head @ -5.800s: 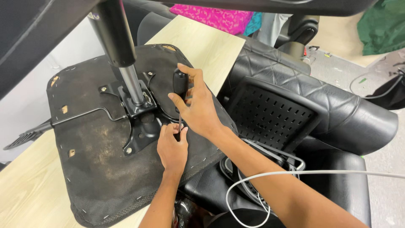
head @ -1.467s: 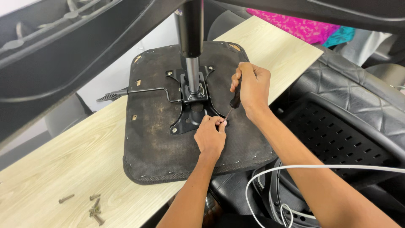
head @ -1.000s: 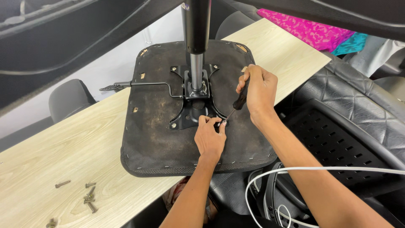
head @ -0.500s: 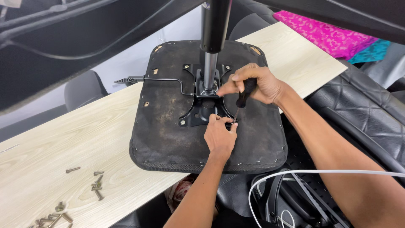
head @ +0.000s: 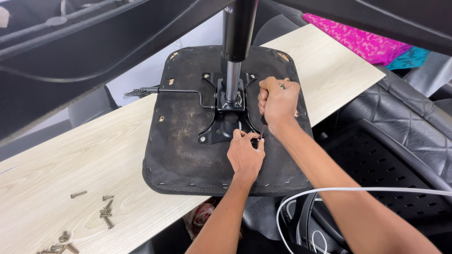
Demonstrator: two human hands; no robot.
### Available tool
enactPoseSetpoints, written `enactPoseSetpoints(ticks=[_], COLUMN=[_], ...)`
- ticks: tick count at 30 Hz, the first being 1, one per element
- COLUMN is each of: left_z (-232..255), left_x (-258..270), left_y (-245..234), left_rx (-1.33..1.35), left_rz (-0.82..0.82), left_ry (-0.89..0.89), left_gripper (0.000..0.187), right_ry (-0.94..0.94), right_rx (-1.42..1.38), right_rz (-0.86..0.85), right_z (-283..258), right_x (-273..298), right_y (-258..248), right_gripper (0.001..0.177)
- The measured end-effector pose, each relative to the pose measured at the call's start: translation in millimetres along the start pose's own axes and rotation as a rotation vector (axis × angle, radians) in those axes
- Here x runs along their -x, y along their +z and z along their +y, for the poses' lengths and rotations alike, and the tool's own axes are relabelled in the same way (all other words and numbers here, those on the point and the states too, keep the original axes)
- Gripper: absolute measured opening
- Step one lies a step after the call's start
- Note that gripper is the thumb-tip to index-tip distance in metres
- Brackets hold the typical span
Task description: The person uses a screwdriver to tighten screws on the underside of an office chair seat, securing the seat to its central gas lift column. The person works on multiple screws around the central mounting plate.
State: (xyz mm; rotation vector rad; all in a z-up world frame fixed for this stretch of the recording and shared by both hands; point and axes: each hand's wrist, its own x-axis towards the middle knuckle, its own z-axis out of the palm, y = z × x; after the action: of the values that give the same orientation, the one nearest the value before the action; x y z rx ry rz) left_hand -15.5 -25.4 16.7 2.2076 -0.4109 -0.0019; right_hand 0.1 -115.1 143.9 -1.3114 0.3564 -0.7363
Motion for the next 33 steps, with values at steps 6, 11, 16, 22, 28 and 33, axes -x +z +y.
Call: enactPoseSetpoints(ticks=[6,11,16,22,28,33], left_z=[-1.5,-0.9,1.6,2.9,1.8,1.3], left_x=[0.2,0.2,-0.9,-1.2,1.2,0.5], left_y=[0.6,-1.6,-4.1,-7.9,-4.6,-4.7], left_rx=[-0.001,-0.001,-0.042,-0.021,-0.001,0.002], left_rz=[0.011,-0.004,-0.032,-0.054,0.015,-0.001], left_ry=[0.018,0.011,0.018,0.013,0.044,0.025], left_gripper=[0.018,0.019,0.019,0.020,0.020,0.020], right_ry=[-0.094,0.004,0.130,0.324,0.236,0.179], right_rx=[-0.013,0.020,0.207,-0.057,-0.077,-0.060], right_rz=[0.288,-0.102,-0.758,-0.948,-0.548,-0.145], right_z=[-0.2,-17.8,-41.1,-29.3,-12.5,-6.5], right_x=[8.1,9.4,-14.1,-38.4,-30.8,-23.7], right_y=[20.4,2.6,-14.8,-31.5,-41.9,-32.4], right_gripper=[0.039,0.035,0.029,0.039,0.042,0.041])
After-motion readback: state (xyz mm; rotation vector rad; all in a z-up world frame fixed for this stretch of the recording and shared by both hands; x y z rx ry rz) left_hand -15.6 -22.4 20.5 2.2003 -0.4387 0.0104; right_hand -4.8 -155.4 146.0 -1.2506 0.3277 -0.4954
